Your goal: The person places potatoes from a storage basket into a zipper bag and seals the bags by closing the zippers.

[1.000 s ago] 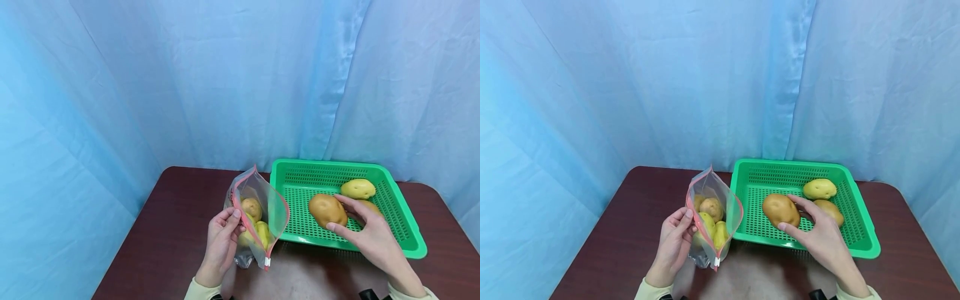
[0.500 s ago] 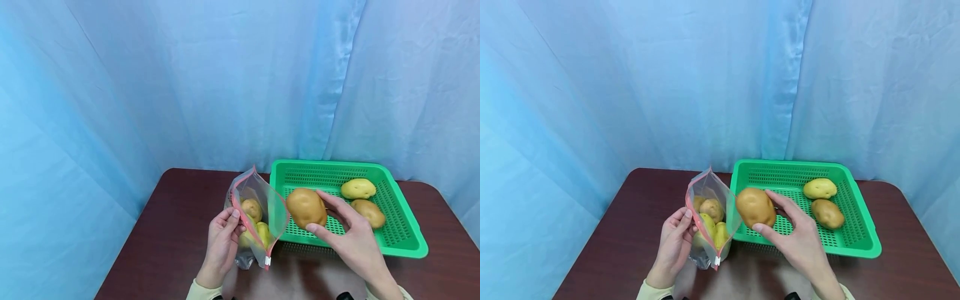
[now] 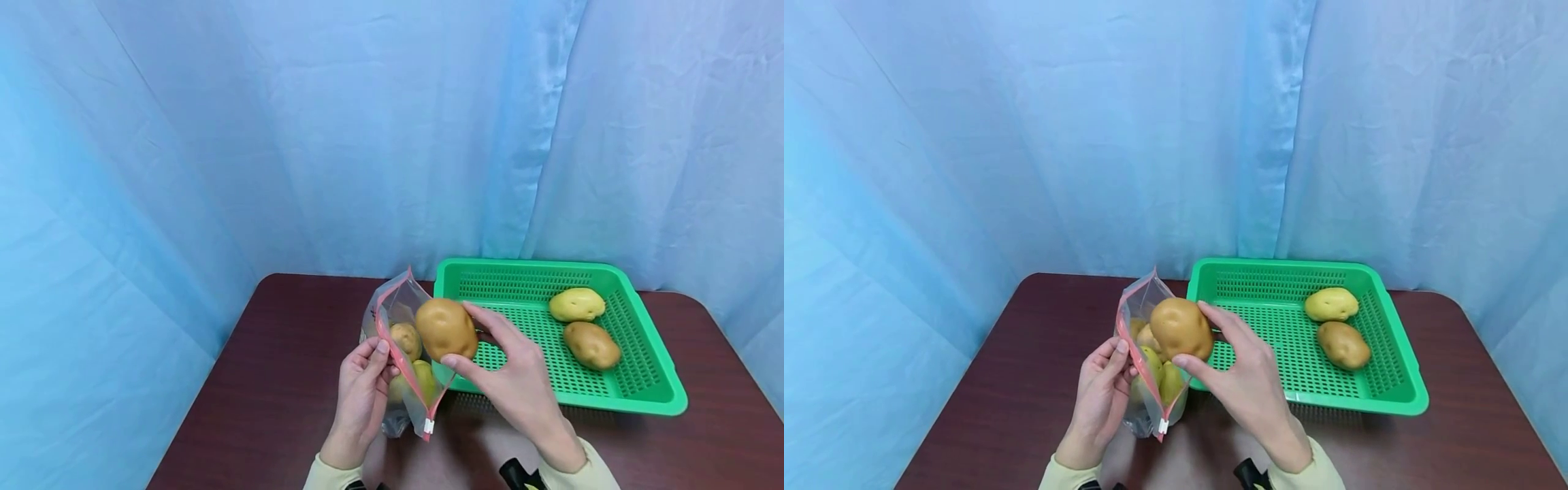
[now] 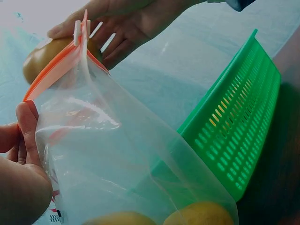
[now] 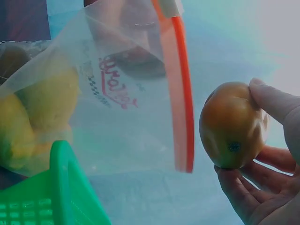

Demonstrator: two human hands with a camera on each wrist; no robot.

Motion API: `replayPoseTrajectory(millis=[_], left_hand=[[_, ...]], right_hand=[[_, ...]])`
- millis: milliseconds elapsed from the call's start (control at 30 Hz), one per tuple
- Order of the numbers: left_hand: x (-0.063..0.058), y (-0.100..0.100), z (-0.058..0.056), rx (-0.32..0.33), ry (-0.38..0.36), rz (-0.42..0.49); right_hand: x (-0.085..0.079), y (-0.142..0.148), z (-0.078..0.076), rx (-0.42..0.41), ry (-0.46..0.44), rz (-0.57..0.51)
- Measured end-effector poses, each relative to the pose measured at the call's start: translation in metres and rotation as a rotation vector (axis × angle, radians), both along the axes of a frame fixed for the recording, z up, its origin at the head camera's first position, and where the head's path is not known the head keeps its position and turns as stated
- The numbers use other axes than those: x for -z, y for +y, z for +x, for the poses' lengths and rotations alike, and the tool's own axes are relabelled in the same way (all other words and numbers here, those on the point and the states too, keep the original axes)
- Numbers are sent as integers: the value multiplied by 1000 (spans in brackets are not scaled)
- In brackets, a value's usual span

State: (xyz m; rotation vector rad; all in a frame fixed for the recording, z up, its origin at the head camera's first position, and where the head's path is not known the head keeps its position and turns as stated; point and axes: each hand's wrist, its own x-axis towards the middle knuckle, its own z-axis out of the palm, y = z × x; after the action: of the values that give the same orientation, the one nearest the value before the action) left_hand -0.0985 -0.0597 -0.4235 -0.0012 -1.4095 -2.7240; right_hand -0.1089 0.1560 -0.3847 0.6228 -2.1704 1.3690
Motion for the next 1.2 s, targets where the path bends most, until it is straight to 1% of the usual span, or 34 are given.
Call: replayPoseTrajectory(millis=[133, 267, 500, 700, 800, 1033, 1200], left_hand=[[0, 1, -1, -5, 10, -7], [0, 2, 0, -4, 1, -7], [-3, 0, 2, -8, -19, -9], [-5, -6, 2, 8, 19, -32], [-5, -7, 2, 15, 29, -28], [-5, -8, 3, 0, 25, -19], [-5, -10, 4, -24, 10, -23]], right_hand=[[2, -8, -6, -12, -13, 26], [5, -13, -10, -7, -30, 66], [7, -19, -14, 26, 22, 201], [10, -23, -20, 22, 107, 296], [12, -25, -23, 32, 143, 337], [15, -31, -25, 57, 150, 401], [16, -32, -26, 38, 141, 413]])
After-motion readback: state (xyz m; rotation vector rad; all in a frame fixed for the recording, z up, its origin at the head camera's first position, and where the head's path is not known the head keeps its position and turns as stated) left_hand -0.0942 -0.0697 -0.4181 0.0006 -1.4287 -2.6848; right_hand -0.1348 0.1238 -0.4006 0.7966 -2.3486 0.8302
